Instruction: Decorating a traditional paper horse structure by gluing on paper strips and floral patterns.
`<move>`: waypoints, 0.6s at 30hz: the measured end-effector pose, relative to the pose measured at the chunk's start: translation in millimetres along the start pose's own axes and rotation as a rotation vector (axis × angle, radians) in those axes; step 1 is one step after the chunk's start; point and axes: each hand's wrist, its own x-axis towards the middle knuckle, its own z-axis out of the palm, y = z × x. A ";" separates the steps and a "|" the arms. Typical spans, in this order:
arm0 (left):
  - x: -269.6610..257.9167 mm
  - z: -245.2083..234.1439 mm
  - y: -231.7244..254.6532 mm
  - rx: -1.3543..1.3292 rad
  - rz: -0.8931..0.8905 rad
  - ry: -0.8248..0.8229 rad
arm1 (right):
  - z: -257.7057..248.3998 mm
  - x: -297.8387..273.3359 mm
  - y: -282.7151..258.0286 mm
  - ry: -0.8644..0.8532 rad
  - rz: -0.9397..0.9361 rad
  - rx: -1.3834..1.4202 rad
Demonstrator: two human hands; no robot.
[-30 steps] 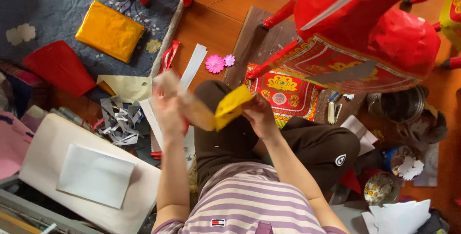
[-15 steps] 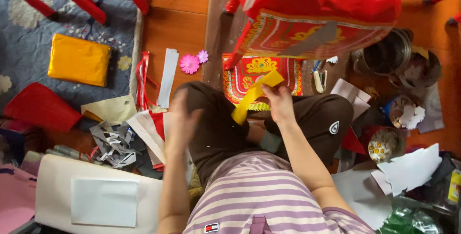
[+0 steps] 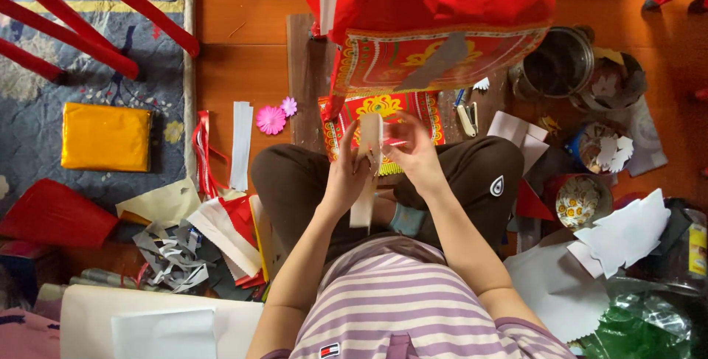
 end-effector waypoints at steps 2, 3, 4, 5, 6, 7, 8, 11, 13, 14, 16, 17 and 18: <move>-2.9 2.7 -4.6 -0.013 0.011 -0.088 | 6.5 2.0 -19.2 -0.166 0.099 0.261; -3.8 3.3 -8.8 -0.010 0.012 -0.093 | 8.5 1.3 -18.4 -0.161 0.099 0.265; -4.7 4.3 -13.0 -0.018 0.011 -0.114 | 10.1 0.7 -17.6 -0.164 0.126 0.260; -5.8 5.1 -17.4 -0.027 0.011 -0.136 | 12.0 0.0 -16.7 -0.167 0.154 0.256; -6.8 4.3 -21.6 -0.025 0.010 -0.139 | 15.4 0.3 -22.1 -0.164 0.155 0.258; -7.7 3.3 -25.8 0.011 0.016 -0.153 | 18.9 0.6 -27.5 -0.115 0.150 0.279; -8.2 2.9 -30.1 0.047 0.022 -0.166 | 22.1 1.5 -32.9 -0.066 0.145 0.299; -10.9 2.7 -21.5 0.133 0.096 -0.206 | 27.3 -1.1 26.0 0.101 0.176 0.161; -9.9 1.9 -19.0 0.262 0.137 -0.190 | 30.1 2.3 -11.6 0.108 0.213 0.124; -9.6 1.4 -17.8 0.390 0.178 -0.171 | 31.7 3.9 -30.5 0.114 0.250 0.087; -10.3 4.5 -25.7 0.467 0.194 -0.155 | 31.0 3.4 -39.7 0.105 0.255 0.095; -10.3 6.2 -29.6 0.545 0.211 -0.137 | 30.5 3.4 -44.4 0.095 0.258 0.103; -10.1 5.1 -30.1 0.544 0.211 -0.139 | 31.0 3.3 -46.7 0.096 0.259 0.102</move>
